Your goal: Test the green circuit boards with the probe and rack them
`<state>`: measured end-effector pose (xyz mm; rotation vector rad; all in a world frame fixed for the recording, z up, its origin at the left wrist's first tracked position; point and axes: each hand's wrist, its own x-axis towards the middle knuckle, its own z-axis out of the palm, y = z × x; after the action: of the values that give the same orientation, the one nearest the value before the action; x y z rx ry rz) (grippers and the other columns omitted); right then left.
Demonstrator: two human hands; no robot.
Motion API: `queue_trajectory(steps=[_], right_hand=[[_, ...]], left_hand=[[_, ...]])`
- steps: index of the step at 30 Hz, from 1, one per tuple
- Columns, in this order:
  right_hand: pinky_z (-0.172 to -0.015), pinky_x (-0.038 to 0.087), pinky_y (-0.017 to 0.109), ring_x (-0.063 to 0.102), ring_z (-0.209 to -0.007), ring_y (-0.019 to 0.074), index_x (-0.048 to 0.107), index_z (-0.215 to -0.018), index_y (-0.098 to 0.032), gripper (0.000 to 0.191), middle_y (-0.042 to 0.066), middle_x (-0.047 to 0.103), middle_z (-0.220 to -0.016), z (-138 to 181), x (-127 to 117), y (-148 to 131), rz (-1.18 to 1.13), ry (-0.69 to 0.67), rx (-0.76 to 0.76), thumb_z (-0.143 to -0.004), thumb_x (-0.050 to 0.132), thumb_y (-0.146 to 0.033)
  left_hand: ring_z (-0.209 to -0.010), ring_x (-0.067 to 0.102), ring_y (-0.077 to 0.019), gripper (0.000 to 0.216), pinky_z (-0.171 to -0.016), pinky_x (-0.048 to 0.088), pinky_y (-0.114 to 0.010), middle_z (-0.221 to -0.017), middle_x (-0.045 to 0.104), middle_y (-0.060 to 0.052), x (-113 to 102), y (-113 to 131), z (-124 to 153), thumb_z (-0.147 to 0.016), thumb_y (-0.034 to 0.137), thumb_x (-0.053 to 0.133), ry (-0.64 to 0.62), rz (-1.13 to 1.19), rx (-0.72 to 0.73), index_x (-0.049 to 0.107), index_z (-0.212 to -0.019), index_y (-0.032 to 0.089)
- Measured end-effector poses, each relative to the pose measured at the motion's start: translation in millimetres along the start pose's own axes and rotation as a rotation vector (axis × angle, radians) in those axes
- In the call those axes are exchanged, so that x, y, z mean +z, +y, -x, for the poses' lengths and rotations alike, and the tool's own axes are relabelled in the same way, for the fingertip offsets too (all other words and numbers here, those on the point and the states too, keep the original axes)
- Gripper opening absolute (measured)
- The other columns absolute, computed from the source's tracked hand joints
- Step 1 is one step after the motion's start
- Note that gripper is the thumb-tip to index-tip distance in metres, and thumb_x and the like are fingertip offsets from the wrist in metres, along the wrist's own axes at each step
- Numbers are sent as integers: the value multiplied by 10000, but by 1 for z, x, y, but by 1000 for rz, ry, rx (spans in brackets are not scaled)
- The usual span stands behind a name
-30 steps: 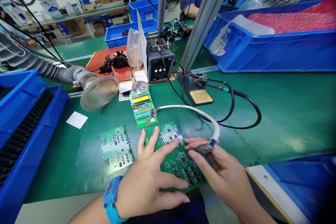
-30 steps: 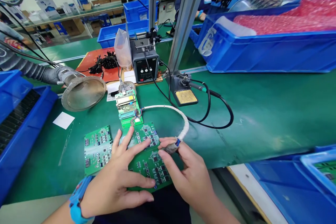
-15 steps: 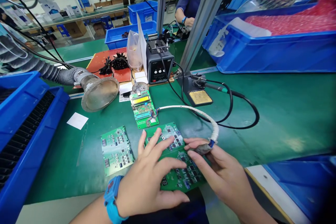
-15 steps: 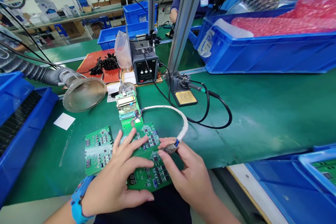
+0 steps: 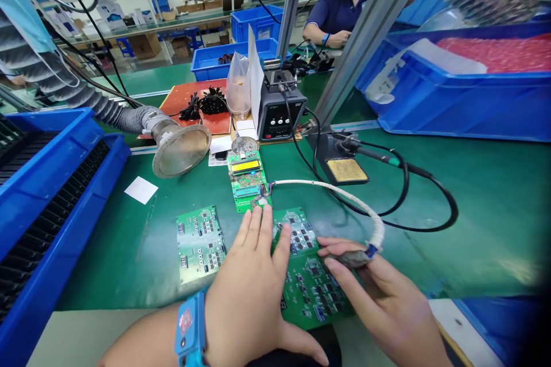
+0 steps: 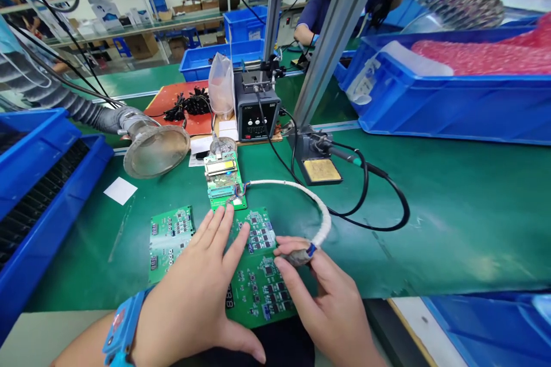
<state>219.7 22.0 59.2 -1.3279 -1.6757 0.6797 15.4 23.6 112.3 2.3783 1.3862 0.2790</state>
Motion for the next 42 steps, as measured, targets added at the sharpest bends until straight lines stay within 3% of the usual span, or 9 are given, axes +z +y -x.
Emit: queue_trajectory(steps=[6, 14, 19, 25, 29, 33, 36, 39, 42], right_hand=[[-811, 569, 320, 695, -894, 233, 636, -892, -221, 112, 75, 718, -971, -3, 0, -4, 47, 20, -17, -848, 609, -320], [-820, 561, 298, 692, -891, 204, 652, -885, -237, 66, 41, 719, -966, -3, -2, -6, 44, 25, -30, -834, 636, -276], [-831, 576, 323, 686, -949, 212, 659, -919, -230, 85, 52, 717, -974, -12, -5, -13, -215, 132, 66, -856, 625, -277], [-805, 587, 349, 705, -885, 217, 651, -912, -199, 256, 72, 736, -909, -50, 12, -15, -349, 117, 184, -808, 666, -432], [-817, 570, 354, 694, -872, 206, 634, -955, -182, 294, 77, 723, -918, -62, 24, -6, -340, 69, 192, -809, 661, -435], [-809, 562, 340, 686, -870, 202, 631, -961, -179, 261, 73, 713, -916, -61, 26, -4, -280, 33, 205, -829, 638, -404], [-799, 558, 328, 683, -865, 199, 629, -957, -185, 235, 70, 708, -925, -60, 26, -4, -244, 25, 188, -843, 625, -390], [-799, 554, 317, 681, -869, 194, 622, -961, -192, 211, 67, 705, -940, -59, 26, -4, -224, 27, 170, -855, 615, -375], [-802, 553, 318, 678, -871, 194, 623, -967, -194, 205, 65, 705, -941, -59, 26, -3, -187, 13, 148, -858, 610, -368]], left_hand=[[-1403, 121, -472, 1242, -1103, 223, -625, -1544, 162, -240, -5, 2, -6, -513, 884, 600, -35, -53, -12, 338, -1458, 121], [-1358, 244, -495, 1228, -1073, 228, -644, -1495, 247, -299, -5, 0, -11, -505, 873, 613, -36, -71, 3, 368, -1440, 117], [-1325, 288, -504, 1233, -1041, 285, -660, -1472, 298, -271, -19, -9, 2, -470, 842, 677, -12, -60, 29, 377, -1435, 136], [-1349, 254, -496, 1222, -999, 365, -662, -1518, 218, -202, -41, -74, 49, -567, 732, 737, 23, -109, -30, 130, -1515, 257], [-1353, 248, -514, 1186, -978, 373, -675, -1517, 213, -230, -24, -125, 68, -627, 664, 747, -25, -150, -159, 73, -1520, 270], [-1370, 136, -533, 1202, -1006, 299, -702, -1515, 157, -306, -5, -147, 72, -614, 728, 713, -144, -152, -223, 132, -1513, 182], [-1376, 26, -525, 1177, -1029, 207, -727, -1516, 99, -330, -2, -132, 62, -628, 788, 647, -85, -165, -224, 193, -1490, 128], [-1412, -6, -450, 933, -1072, 153, -703, -1552, 112, -245, -3, -89, 43, -795, 733, 513, 119, -142, -138, 222, -1480, 171], [-1427, 0, -421, 948, -1088, 146, -694, -1565, 153, -180, 0, -42, 21, -748, 775, 507, 149, 15, 49, 272, -1459, 194]])
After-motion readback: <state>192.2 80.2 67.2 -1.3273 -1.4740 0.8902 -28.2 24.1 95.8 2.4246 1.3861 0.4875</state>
